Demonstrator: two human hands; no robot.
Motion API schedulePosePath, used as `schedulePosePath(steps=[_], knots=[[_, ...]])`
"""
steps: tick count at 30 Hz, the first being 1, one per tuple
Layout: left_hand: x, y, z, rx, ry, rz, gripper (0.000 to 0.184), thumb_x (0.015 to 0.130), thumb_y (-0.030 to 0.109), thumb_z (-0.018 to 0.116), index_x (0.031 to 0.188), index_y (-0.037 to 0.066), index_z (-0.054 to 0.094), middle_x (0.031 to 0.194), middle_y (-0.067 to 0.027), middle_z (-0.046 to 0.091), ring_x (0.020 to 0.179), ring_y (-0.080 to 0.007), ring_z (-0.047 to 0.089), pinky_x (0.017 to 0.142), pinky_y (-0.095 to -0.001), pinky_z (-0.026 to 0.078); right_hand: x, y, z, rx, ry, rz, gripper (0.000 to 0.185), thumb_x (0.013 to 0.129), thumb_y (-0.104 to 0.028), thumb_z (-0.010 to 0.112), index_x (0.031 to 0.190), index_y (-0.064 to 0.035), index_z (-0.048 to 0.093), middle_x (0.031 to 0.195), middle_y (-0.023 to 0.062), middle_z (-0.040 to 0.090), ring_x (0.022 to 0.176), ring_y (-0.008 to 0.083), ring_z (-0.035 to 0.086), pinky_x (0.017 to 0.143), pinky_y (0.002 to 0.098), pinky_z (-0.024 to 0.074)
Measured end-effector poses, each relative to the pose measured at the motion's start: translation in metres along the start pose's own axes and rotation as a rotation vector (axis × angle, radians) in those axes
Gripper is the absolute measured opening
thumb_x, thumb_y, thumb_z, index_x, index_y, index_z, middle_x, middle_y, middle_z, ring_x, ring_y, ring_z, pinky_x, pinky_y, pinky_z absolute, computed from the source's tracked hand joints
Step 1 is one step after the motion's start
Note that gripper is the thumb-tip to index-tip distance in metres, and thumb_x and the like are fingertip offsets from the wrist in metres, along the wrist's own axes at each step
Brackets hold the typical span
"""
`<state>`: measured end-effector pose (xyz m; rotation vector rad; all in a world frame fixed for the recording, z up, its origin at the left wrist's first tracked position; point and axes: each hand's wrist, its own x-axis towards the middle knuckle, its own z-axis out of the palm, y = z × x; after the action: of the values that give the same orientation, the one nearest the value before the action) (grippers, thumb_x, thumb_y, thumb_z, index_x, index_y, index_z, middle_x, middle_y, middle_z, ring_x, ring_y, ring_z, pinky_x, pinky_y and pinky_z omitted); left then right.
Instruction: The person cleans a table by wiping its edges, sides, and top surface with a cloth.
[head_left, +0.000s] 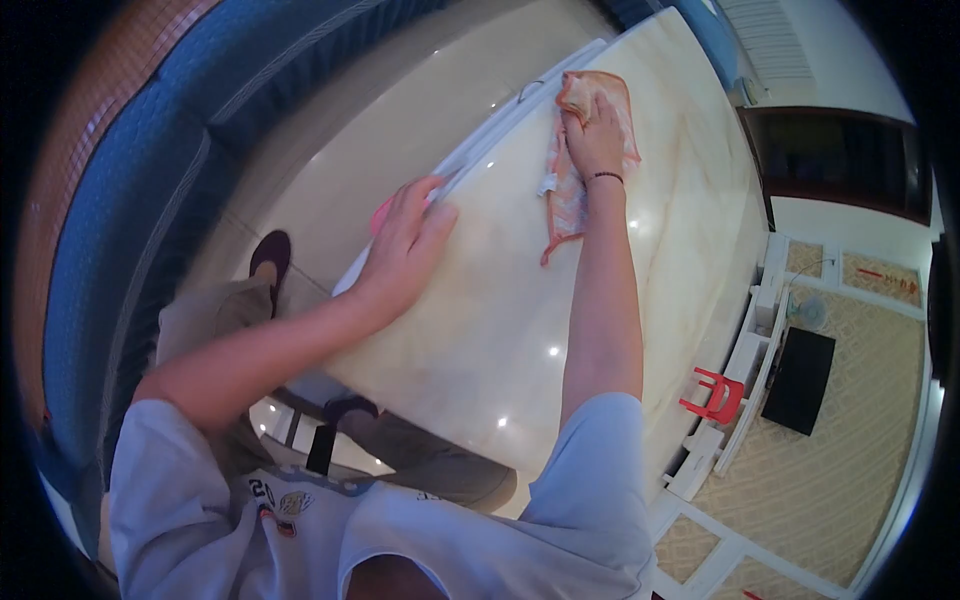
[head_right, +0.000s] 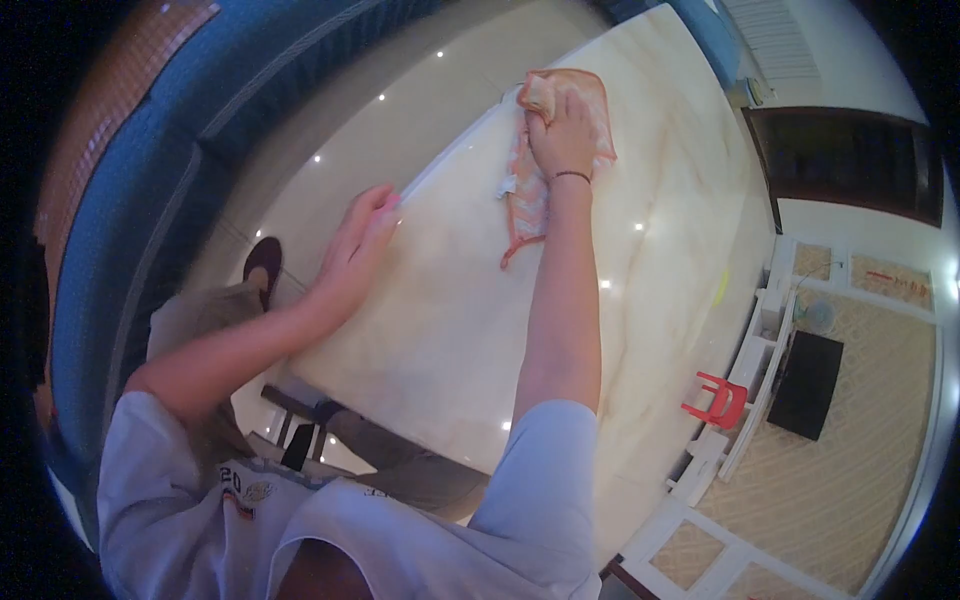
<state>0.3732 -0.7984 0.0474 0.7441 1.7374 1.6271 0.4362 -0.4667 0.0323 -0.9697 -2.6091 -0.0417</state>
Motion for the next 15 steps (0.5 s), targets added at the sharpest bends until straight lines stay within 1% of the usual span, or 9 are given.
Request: schedulePosePath(steps=[2, 5, 6, 7, 8, 10, 11, 14, 15], knots=[[0.007, 0.000, -0.003, -0.037, 0.016, -0.068, 0.051, 0.095, 0.035, 0.044, 0.128, -0.003, 0.042, 0.126, -0.0201, 0.046, 0.117, -0.0317, 0.047, 0.099, -0.0359, 0.036, -0.004, -0.026, 0.005, -0.009, 0.010, -0.174, 0.058, 0.085, -0.046, 0.052, 0.126, -0.0052, 0.054, 0.131, 0.0203, 0.050, 0.123, 0.0388, 0.044, 0.104, 0.0466, 0.0340], [0.027, 0.000, -0.014, -0.042, 0.123, -0.042, 0.052, 0.094, 0.041, 0.041, 0.119, -0.005, 0.048, 0.120, -0.0215, 0.050, 0.116, -0.0310, 0.048, 0.097, -0.0357, 0.037, -0.026, -0.068, -0.006, 0.049, -0.051, -0.263, 0.056, 0.084, -0.046, 0.053, 0.124, -0.0065, 0.059, 0.133, 0.0195, 0.050, 0.123, 0.0397, 0.042, 0.104, 0.0473, 0.0329], [0.032, 0.008, -0.025, -0.050, 0.101, -0.062, 0.048, 0.097, 0.034, 0.037, 0.124, -0.005, 0.044, 0.125, -0.0209, 0.048, 0.117, -0.0305, 0.047, 0.101, -0.0359, 0.034, -0.035, -0.083, -0.009, 0.052, -0.033, -0.295, 0.052, 0.082, -0.045, 0.055, 0.115, -0.0066, 0.064, 0.126, 0.0179, 0.054, 0.120, 0.0391, 0.045, 0.104, 0.0473, 0.0322], [0.037, 0.018, -0.035, -0.056, 0.080, -0.082, 0.044, 0.100, 0.028, 0.032, 0.130, -0.005, 0.040, 0.130, -0.0204, 0.045, 0.119, -0.0300, 0.046, 0.105, -0.0360, 0.032, -0.045, -0.096, -0.012, 0.049, -0.044, -0.305, 0.052, 0.082, -0.045, 0.055, 0.115, -0.0066, 0.064, 0.126, 0.0179, 0.054, 0.120, 0.0391, 0.045, 0.104, 0.0473, 0.0322], [0.045, 0.022, -0.038, -0.064, 0.086, -0.089, 0.044, 0.100, 0.028, 0.032, 0.130, -0.005, 0.040, 0.130, -0.0204, 0.045, 0.119, -0.0300, 0.046, 0.105, -0.0360, 0.032, -0.053, -0.105, -0.015, 0.071, -0.039, -0.343, 0.048, 0.082, -0.044, 0.055, 0.110, -0.0067, 0.066, 0.121, 0.0173, 0.057, 0.116, 0.0387, 0.046, 0.102, 0.0478, 0.0326], [0.055, 0.027, -0.042, -0.282, 0.357, 0.093, 0.050, 0.093, 0.042, 0.039, 0.101, -0.005, 0.055, 0.102, -0.0220, 0.056, 0.098, -0.0293, 0.051, 0.090, -0.0370, 0.038, -0.073, -0.126, -0.019, 0.137, -0.019, -0.399, 0.038, 0.078, -0.039, 0.059, 0.094, -0.0053, 0.068, 0.105, 0.0140, 0.061, 0.109, 0.0363, 0.050, 0.096, 0.0504, 0.0343], [0.056, 0.034, -0.047, -0.290, 0.361, 0.089, 0.050, 0.093, 0.042, 0.039, 0.101, -0.005, 0.055, 0.102, -0.0220, 0.056, 0.098, -0.0293, 0.051, 0.090, -0.0370, 0.038, -0.085, -0.143, -0.026, 0.131, -0.025, -0.404, 0.038, 0.078, -0.039, 0.059, 0.094, -0.0053, 0.068, 0.105, 0.0140, 0.061, 0.109, 0.0363, 0.050, 0.096, 0.0504, 0.0343], [0.056, 0.049, -0.062, -0.401, 0.358, -0.092, 0.052, 0.091, 0.043, 0.040, 0.099, -0.005, 0.056, 0.099, -0.0202, 0.056, 0.093, -0.0265, 0.050, 0.088, -0.0355, 0.039, -0.129, -0.183, -0.046, 0.050, -0.146, -0.431, 0.035, 0.077, -0.037, 0.061, 0.090, -0.0048, 0.066, 0.101, 0.0120, 0.063, 0.109, 0.0340, 0.050, 0.094, 0.0511, 0.0341], [0.056, 0.054, -0.065, -0.422, 0.325, -0.125, 0.055, 0.092, 0.049, 0.040, 0.105, -0.002, 0.055, 0.097, -0.0140, 0.054, 0.093, -0.0241, 0.048, 0.090, -0.0337, 0.036, -0.141, -0.194, -0.052, 0.091, -0.150, -0.413, 0.035, 0.076, -0.037, 0.062, 0.089, -0.0052, 0.066, 0.099, 0.0112, 0.063, 0.109, 0.0332, 0.050, 0.095, 0.0512, 0.0334]])
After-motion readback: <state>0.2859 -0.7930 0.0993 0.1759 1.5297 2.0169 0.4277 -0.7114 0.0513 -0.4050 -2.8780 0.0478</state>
